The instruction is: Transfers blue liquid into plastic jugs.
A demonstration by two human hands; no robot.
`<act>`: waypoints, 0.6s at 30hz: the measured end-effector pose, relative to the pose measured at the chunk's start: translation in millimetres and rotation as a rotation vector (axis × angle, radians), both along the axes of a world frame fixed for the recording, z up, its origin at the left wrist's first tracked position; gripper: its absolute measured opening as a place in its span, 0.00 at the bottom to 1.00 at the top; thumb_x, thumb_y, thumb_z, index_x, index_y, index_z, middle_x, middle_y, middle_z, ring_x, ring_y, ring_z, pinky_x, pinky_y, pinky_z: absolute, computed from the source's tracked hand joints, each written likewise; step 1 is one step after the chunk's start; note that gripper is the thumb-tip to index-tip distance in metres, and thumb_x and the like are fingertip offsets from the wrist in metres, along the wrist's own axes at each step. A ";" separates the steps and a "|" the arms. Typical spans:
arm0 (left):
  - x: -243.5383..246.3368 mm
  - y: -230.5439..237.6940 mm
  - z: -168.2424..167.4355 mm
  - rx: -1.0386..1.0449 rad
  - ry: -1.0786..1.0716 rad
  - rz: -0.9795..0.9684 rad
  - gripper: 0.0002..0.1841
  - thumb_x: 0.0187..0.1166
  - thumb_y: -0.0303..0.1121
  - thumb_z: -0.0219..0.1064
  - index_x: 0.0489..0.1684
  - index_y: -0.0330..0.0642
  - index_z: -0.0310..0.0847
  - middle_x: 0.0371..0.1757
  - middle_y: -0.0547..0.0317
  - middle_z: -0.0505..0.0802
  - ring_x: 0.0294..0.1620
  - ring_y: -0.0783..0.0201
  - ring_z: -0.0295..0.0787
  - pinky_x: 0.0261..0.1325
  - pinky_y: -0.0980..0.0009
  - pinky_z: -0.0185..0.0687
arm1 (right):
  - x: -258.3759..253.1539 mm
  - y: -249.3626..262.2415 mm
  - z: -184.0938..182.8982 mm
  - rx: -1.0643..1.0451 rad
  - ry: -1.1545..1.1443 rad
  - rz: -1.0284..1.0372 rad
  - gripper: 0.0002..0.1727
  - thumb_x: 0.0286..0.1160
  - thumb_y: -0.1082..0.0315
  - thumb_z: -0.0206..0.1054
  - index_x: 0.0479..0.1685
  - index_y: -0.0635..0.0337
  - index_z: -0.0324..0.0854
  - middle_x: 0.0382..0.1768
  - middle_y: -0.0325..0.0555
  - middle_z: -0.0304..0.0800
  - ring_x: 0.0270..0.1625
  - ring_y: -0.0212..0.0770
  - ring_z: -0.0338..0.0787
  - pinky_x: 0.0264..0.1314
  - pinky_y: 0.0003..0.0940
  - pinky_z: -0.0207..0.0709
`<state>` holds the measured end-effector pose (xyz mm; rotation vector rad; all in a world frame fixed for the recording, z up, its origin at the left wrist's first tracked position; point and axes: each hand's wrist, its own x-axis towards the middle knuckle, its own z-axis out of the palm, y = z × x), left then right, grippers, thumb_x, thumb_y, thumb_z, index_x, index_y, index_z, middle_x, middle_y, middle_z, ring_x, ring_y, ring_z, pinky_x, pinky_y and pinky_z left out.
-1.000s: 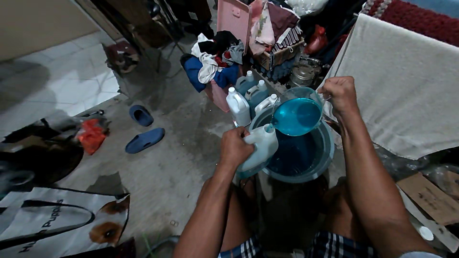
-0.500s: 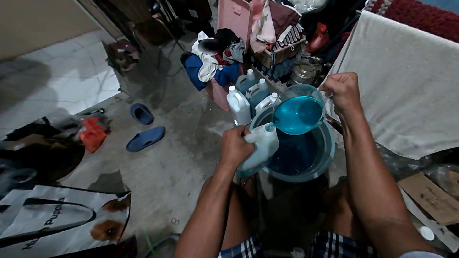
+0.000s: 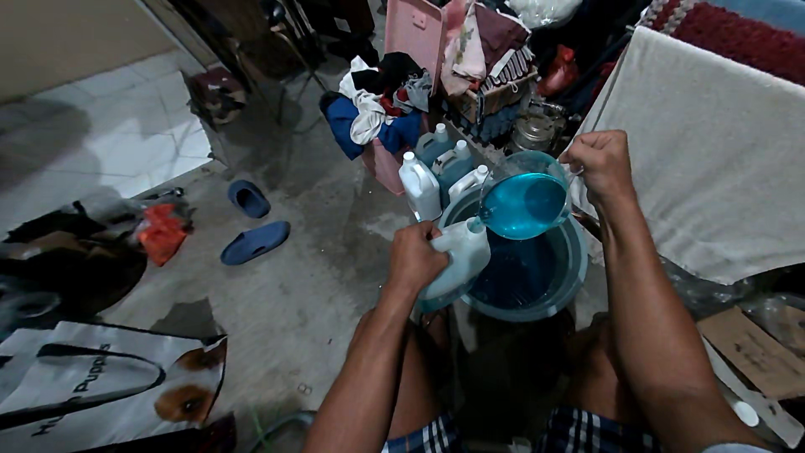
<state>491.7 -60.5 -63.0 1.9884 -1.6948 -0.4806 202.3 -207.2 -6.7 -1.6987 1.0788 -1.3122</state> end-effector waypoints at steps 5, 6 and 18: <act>0.8 -1.1 -0.3 0.019 0.001 -0.004 0.10 0.53 0.30 0.82 0.27 0.47 0.86 0.26 0.58 0.89 0.30 0.56 0.87 0.33 0.47 0.81 | 0.9 -0.3 1.0 -0.003 0.009 -0.007 0.22 0.62 0.68 0.67 0.03 0.45 0.66 0.07 0.25 0.67 0.12 0.23 0.63 0.17 0.24 0.56; 1.1 -1.1 -0.3 0.024 0.000 -0.006 0.10 0.53 0.31 0.82 0.28 0.47 0.86 0.27 0.58 0.89 0.30 0.55 0.87 0.33 0.47 0.81 | 0.9 -0.6 0.8 -0.007 0.019 -0.007 0.21 0.63 0.68 0.67 0.04 0.45 0.66 0.08 0.25 0.68 0.12 0.23 0.64 0.17 0.24 0.57; 0.7 -1.2 0.7 0.029 0.003 -0.010 0.10 0.53 0.31 0.81 0.27 0.47 0.85 0.26 0.58 0.88 0.30 0.55 0.87 0.33 0.47 0.81 | 2.6 -0.2 2.0 -0.008 0.021 0.008 0.22 0.61 0.68 0.69 0.03 0.45 0.64 0.07 0.26 0.67 0.12 0.24 0.63 0.17 0.25 0.57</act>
